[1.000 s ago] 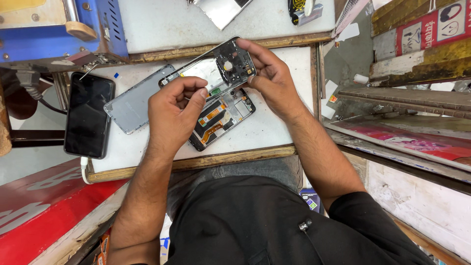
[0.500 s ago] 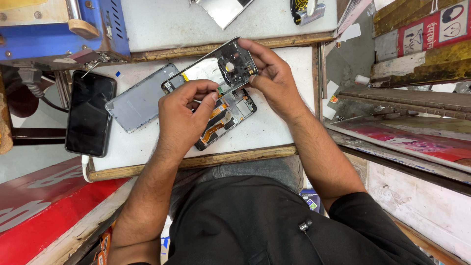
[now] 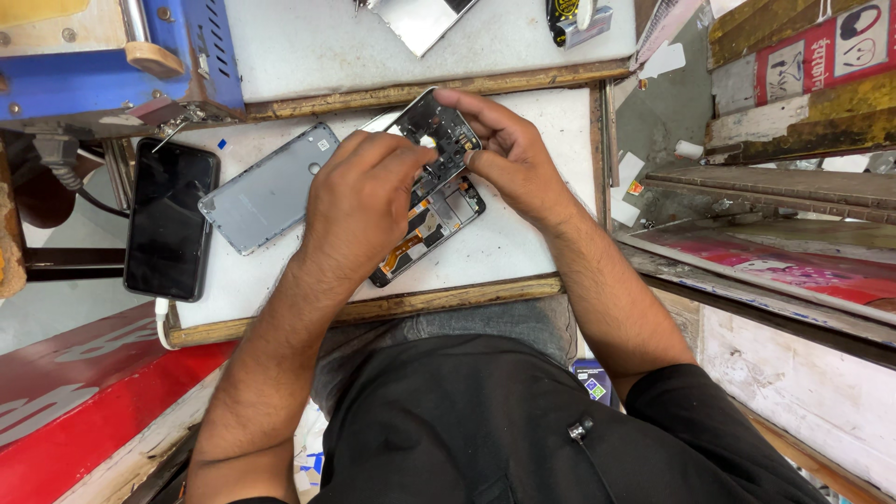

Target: The person disassembles a smartphone by removing the back cover, battery, and internal components. They then transfer parts to another phone frame and begin reassembly, using a screwdriver to secure components.

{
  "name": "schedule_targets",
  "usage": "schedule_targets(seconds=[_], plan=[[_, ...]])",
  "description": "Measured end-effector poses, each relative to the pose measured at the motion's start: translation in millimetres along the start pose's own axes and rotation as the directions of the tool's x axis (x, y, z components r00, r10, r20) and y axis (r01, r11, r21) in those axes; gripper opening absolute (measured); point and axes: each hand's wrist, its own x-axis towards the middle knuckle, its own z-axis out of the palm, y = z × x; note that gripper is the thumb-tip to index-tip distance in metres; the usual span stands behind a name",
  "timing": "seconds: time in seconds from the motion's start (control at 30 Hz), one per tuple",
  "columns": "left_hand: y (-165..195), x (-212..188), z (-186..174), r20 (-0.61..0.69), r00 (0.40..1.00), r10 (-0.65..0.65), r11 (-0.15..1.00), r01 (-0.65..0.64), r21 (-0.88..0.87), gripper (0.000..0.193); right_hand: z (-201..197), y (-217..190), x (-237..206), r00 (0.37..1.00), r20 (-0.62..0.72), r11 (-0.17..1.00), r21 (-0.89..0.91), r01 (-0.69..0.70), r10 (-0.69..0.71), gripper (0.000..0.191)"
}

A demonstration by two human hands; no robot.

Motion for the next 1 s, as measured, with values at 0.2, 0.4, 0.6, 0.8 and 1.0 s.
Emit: schedule_targets(seconds=[0.2,0.4,0.6,0.8,1.0], plan=[[-4,12,7,0.032,0.975,0.219,0.963,-0.221,0.155,0.020,-1,-3,-1,0.997,0.006,0.997,-0.022,-0.074,0.074,0.067],[-6,14,12,0.092,0.947,0.308,0.920,-0.321,0.226,0.020,-7,-1,-3,0.995,-0.004,0.993,-0.057,-0.101,0.101,0.069],[-9,13,16,0.111,0.941,0.318,0.925,-0.334,0.182,0.019,-7,0,-2,0.996,0.010,0.994,-0.058,-0.092,0.093,0.067],[-9,6,11,-0.014,0.979,0.202,0.974,-0.199,0.112,0.023,-5,-5,-1,0.998,0.014,0.997,0.037,-0.061,0.060,0.065],[-7,-6,5,-0.116,0.993,0.034,0.991,-0.018,0.135,0.027,1,-8,-1,0.999,-0.001,0.998,-0.031,-0.050,0.050,0.069]])
